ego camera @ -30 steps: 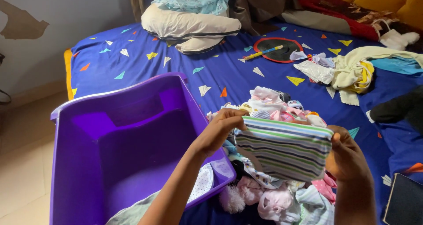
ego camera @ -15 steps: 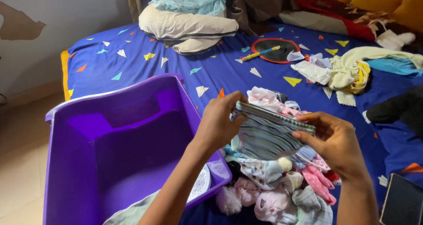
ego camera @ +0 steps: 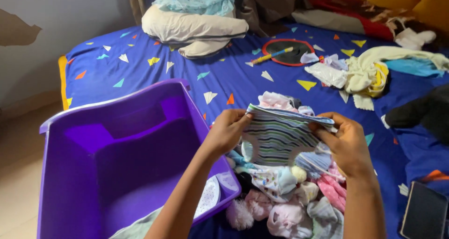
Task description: The person is folding baby clothes and organizing them into a purple storage bin.
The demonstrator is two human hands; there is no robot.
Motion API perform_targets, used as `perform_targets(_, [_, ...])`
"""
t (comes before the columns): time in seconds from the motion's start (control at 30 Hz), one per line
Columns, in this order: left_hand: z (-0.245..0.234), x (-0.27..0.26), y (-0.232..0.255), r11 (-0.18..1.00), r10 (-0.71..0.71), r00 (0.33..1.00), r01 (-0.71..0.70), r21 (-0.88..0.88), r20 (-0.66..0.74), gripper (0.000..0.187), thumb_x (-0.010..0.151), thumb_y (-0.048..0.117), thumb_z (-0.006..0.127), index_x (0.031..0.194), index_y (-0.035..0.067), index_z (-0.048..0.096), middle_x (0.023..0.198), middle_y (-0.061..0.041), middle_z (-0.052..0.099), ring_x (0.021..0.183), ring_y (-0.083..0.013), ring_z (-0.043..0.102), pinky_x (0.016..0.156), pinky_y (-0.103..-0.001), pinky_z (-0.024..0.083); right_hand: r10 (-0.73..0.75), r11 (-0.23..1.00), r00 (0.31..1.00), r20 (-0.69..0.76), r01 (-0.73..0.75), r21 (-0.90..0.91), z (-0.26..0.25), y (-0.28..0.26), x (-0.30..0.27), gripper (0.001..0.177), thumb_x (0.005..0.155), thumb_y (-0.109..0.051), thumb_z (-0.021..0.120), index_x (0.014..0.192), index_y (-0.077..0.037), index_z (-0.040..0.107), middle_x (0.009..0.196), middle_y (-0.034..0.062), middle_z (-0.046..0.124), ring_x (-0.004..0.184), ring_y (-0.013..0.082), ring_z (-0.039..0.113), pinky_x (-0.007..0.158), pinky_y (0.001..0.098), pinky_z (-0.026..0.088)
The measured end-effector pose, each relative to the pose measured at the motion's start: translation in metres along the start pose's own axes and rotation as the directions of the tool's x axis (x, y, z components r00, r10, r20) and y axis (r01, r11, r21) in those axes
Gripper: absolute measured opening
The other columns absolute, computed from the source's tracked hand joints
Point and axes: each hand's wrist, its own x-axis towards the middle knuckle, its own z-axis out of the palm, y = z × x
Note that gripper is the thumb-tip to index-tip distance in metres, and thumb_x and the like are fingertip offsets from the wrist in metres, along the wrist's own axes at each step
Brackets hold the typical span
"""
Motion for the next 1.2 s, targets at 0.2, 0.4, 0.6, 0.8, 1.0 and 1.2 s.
perform_targets(0.2, [0.01,0.004,-0.019,0.865,-0.247,0.968,0.238,-0.442,0.039,0.04,0.103,0.031,0.057,0.112,-0.005,0.072,0.075,-0.001,0.063,0.063,-0.0105,0.055,0.058,-0.03,0.047,0.256,0.904,0.963,-0.082,-0.209,0.372,0.007,0.001,-0.001,0.022,0.098,-0.021,0.071,0.112,-0.006,0.063,0.091,-0.0021,0.065,0.073,0.0077,0.061,0.06,0.0255,0.049])
perform_targets(0.4, [0.01,-0.005,-0.015,0.702,-0.458,0.889,0.371,-0.608,0.014,0.064,0.085,0.016,0.076,0.14,0.023,0.044,0.096,-0.006,0.069,0.076,-0.0155,0.067,0.067,-0.034,0.056,0.28,0.887,0.959,0.038,-0.274,0.373,0.011,0.004,-0.007,0.065,0.074,-0.01,0.08,0.132,-0.013,0.051,0.122,0.0015,0.058,0.103,0.0138,0.062,0.081,0.0314,0.054])
perform_targets(0.6, [0.02,-0.008,-0.021,0.902,-0.16,0.986,0.124,-0.413,-0.054,0.064,0.064,0.003,0.087,0.126,0.008,0.07,0.107,-0.013,0.076,0.086,-0.0163,0.073,0.08,-0.032,0.06,0.115,0.962,0.989,0.09,-0.133,0.239,0.02,0.0,-0.016,0.069,0.067,0.001,0.085,0.131,-0.002,0.059,0.136,0.0099,0.053,0.119,0.018,0.059,0.098,0.0327,0.051])
perform_targets(0.8, [0.028,-0.023,0.006,0.932,0.176,0.918,-0.038,0.362,-0.357,0.057,0.055,-0.002,0.09,0.11,0.011,0.08,0.124,-0.016,0.057,0.11,-0.0323,0.062,0.094,-0.04,0.053,0.015,0.931,1.0,-0.019,-0.021,-0.364,0.044,-0.034,-0.02,0.055,0.052,-0.001,0.091,0.106,-0.006,0.078,0.141,0.0032,0.039,0.11,0.0189,0.06,0.086,0.0352,0.06])
perform_targets(1.0, [0.013,-0.026,0.009,0.888,0.313,0.896,-0.159,0.431,-0.316,0.03,0.061,0.007,0.087,0.09,0.009,0.083,0.122,-0.013,0.062,0.1,-0.031,0.066,0.085,-0.04,0.055,-0.115,0.767,0.992,-0.046,0.059,-0.639,0.04,-0.022,-0.018,0.025,0.072,0.0,0.078,0.097,-0.003,0.082,0.136,0.0114,0.055,0.113,0.0191,0.062,0.089,0.0354,0.056])
perform_targets(1.2, [-0.002,-0.02,-0.003,0.976,-0.031,0.999,0.021,-0.215,-0.045,0.017,0.084,0.012,0.078,0.099,0.004,0.075,0.085,-0.001,0.076,0.08,-0.0114,0.07,0.077,-0.028,0.056,0.242,0.956,0.969,0.045,-0.246,0.157,0.002,0.033,-0.011,0.035,0.082,0.0,0.077,0.117,0.001,0.078,0.11,0.0176,0.075,0.097,0.0232,0.067,0.084,0.0338,0.053])
